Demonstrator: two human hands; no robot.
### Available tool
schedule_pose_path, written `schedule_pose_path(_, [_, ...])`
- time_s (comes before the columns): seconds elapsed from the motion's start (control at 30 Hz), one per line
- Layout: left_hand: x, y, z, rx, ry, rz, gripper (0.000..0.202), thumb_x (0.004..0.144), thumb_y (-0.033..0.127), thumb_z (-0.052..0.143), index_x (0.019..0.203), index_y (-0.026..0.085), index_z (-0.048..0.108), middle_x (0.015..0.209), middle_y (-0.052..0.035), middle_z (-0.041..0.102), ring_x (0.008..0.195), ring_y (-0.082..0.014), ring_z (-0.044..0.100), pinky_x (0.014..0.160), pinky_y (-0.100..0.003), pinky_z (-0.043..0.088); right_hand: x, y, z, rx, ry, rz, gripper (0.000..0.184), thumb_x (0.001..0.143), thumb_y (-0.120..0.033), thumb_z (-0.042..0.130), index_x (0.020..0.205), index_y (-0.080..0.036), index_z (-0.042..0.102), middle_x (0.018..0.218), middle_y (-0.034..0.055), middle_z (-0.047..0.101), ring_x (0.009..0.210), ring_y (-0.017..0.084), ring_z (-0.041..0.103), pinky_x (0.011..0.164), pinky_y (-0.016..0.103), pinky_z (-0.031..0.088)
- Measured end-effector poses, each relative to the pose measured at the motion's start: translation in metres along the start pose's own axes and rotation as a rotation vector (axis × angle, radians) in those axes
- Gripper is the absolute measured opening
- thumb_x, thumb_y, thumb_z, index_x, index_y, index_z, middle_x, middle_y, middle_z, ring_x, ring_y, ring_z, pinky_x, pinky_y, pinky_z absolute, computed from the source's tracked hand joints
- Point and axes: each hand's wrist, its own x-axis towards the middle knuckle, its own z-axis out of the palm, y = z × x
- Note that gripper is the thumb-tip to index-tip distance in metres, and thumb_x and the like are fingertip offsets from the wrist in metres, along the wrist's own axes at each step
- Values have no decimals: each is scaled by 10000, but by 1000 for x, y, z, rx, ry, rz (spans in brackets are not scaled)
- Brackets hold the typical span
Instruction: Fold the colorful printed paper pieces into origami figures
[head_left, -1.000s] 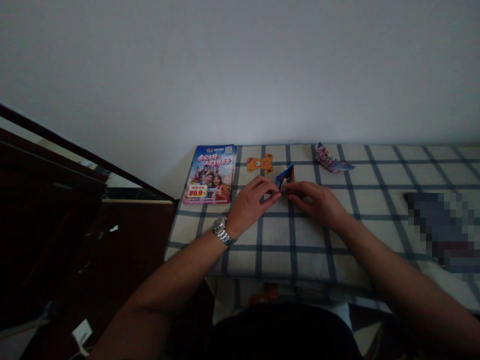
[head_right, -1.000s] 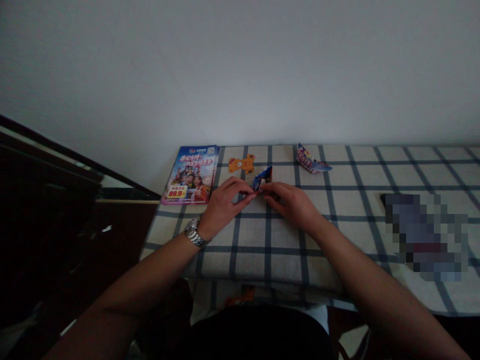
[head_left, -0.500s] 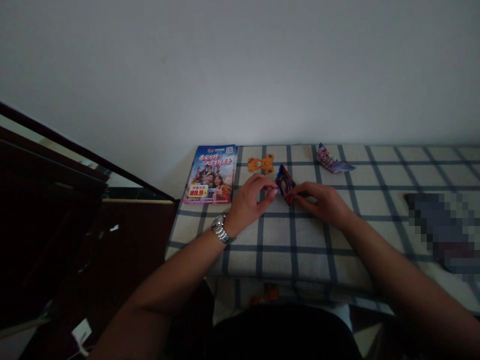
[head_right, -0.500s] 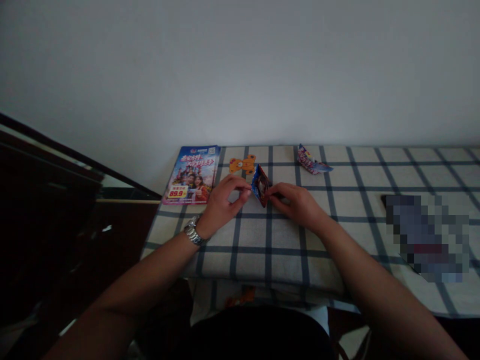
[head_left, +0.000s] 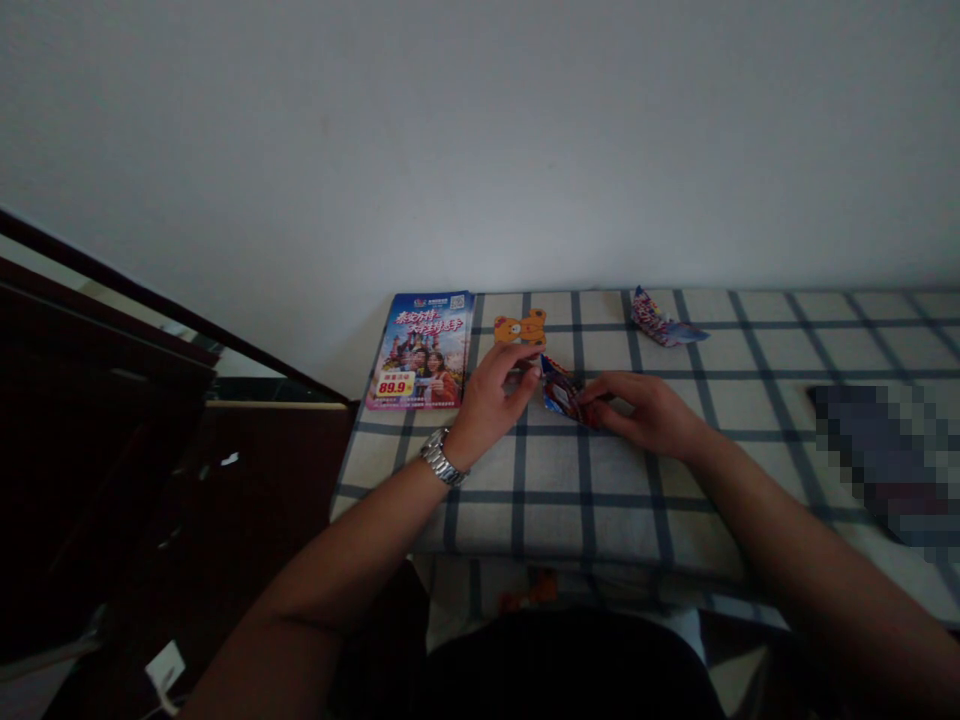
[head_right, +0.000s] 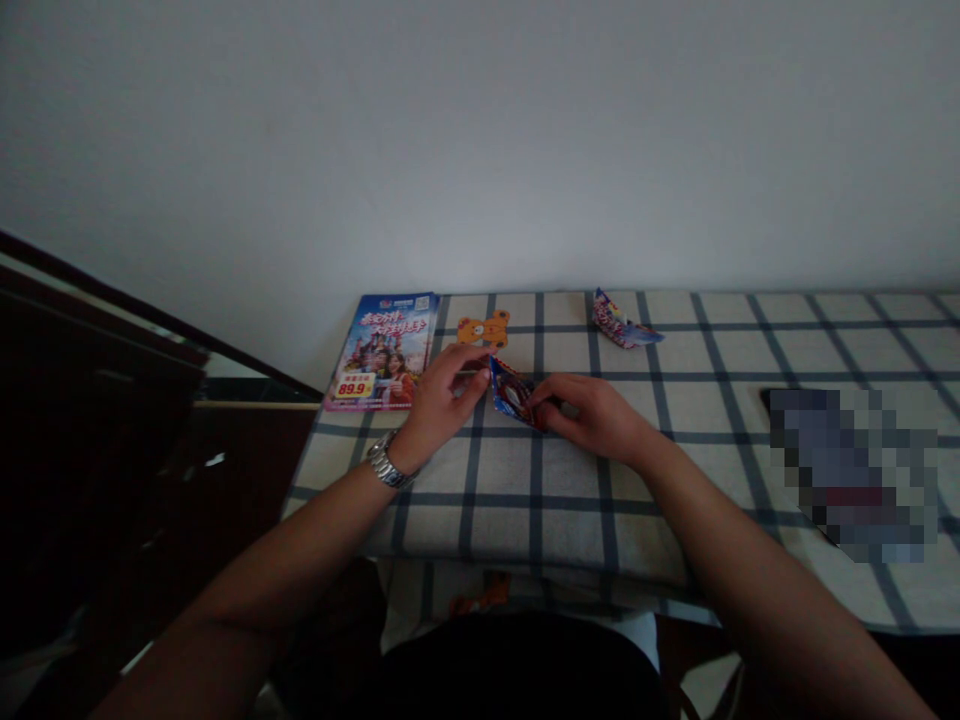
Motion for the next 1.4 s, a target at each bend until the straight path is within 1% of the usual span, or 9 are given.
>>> schedule_pose_path(0.1, [0,0,0,-10,-10,-17,210,1074,334,581,1218,212,673,1180,-83,713,1065,-187,706,921,-351,638,0,0,0,18,-3,-4,152,987,-228,596,1059,-267,723,990,21,793,892,208,759,817,331,588])
schedule_pose_path(0.3, [-1,4,-1,-92,-65,-18,231,1068,347,602,1243,218,678,1206,-70,745,1085,-170,730,944,-322,633,2,-1,-2,18,-6,14,151,981,-228,584,999,-262,730,928,17,789,823,194,746,764,312,577])
schedule_pose_path(0.47, [-1,5,-2,-163,-94,20,306,1068,327,601,1366,262,616,1328,-74,721,1184,-178,719,1007,-375,632,1,2,-4,20,-20,39,151,969,-226,587,979,-258,735,894,10,787,799,191,738,756,309,574])
schedule_pose_path(0.63, [1,5,-4,-103,-95,141,178,1060,231,592,1195,257,705,1226,-54,747,1169,-168,714,1062,-411,600,0,6,-5,33,-3,93,169,973,-232,575,979,-258,742,908,10,790,801,192,732,758,309,581])
schedule_pose_path(0.9, [3,4,-3,-39,-105,141,191,1011,150,644,1167,240,708,1166,-42,738,1107,-153,711,1024,-373,601,0,14,-10,13,19,138,188,1007,-314,586,1057,-253,757,941,22,796,831,205,737,786,332,580])
schedule_pose_path(1.0, [3,3,-2,-22,-85,127,144,1014,165,651,1122,235,715,1129,-40,737,1073,-153,713,998,-372,609,0,20,-13,-39,115,155,203,1000,-363,614,1084,-251,760,982,45,797,846,229,735,773,367,579])
schedule_pose_path(1.2, [3,0,-1,-8,-53,117,160,1004,141,663,1126,231,714,1108,-42,734,1056,-151,711,980,-359,614,-3,35,-35,-366,547,199,206,960,-368,645,1050,-237,776,867,69,676,697,220,605,690,398,535])
schedule_pose_path(1.33, [1,-3,0,-14,-58,78,185,1005,166,671,1173,240,698,1115,-43,729,1034,-149,717,901,-317,644,-8,48,-48,-557,700,253,257,923,-410,696,1067,-217,788,1016,125,655,948,303,625,846,471,542])
schedule_pose_path(1.4, [0,-5,0,-15,-51,72,164,1003,171,677,1152,236,701,1107,-42,725,1018,-144,716,877,-293,649,-10,55,-51,-634,718,281,284,904,-426,715,1082,-217,788,1054,135,643,1048,337,611,959,542,503])
